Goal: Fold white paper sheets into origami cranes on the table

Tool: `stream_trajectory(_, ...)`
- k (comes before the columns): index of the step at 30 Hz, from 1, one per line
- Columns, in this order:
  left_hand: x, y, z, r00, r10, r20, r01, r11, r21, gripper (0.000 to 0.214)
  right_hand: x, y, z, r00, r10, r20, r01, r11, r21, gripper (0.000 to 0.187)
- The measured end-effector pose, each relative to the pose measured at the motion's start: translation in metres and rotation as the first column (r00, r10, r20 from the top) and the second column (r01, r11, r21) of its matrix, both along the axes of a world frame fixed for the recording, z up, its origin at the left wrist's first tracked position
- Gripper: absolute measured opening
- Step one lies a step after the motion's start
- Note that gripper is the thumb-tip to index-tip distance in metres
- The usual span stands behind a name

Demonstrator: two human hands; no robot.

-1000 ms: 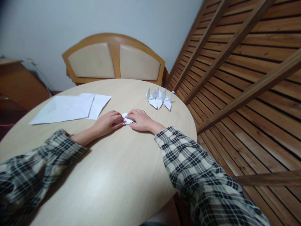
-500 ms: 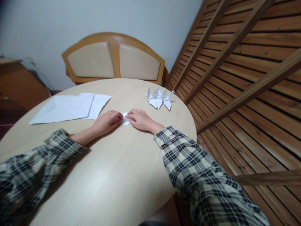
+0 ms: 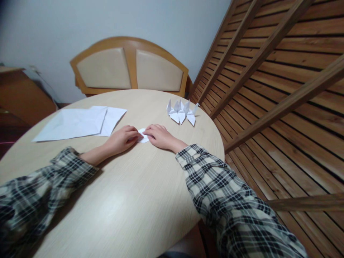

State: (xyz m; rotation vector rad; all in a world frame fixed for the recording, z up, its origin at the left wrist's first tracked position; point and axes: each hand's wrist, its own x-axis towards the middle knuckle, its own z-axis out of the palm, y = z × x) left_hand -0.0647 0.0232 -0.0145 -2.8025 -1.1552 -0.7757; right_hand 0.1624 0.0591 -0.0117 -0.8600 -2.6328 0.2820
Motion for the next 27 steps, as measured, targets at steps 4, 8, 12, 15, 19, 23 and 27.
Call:
stream_trajectory(4,0.000,-0.001,0.001,1.000,-0.003,-0.009,0.003,1.000,-0.003,0.020,0.000,-0.001,0.002,1.000,-0.012,-0.001,0.012,1.000,-0.005,0.032)
stream_trajectory(8,0.000,0.000,0.002,1.000,-0.002,-0.009,0.002,1.000,-0.005,0.019,-0.001,-0.001,0.002,0.999,-0.027,-0.037,0.027,1.000,-0.008,0.028)
stream_trajectory(12,0.000,0.000,0.002,1.000,0.009,-0.013,-0.009,1.000,-0.004,0.019,-0.001,0.000,0.001,0.996,-0.063,-0.061,0.064,0.998,0.003,0.024)
stream_trajectory(15,0.000,0.000,0.003,0.998,0.019,-0.055,-0.019,1.000,0.001,0.020,-0.002,0.001,0.002,0.993,-0.105,-0.051,0.107,0.994,0.035,0.022)
stream_trajectory(19,0.002,-0.002,0.009,0.990,0.048,-0.130,-0.041,0.998,0.055,0.025,-0.002,0.000,0.005,0.990,-0.135,-0.032,0.137,0.987,0.081,0.026)
stream_trajectory(23,0.005,-0.007,0.015,0.976,0.094,-0.195,-0.068,0.989,0.133,0.034,-0.001,-0.001,0.009,0.989,-0.151,-0.010,0.151,0.985,0.082,0.030)
stream_trajectory(27,0.008,-0.011,0.020,0.962,0.113,-0.247,-0.074,0.985,0.159,0.040,-0.002,-0.002,0.012,0.990,-0.142,-0.014,0.143,0.987,0.070,0.031)
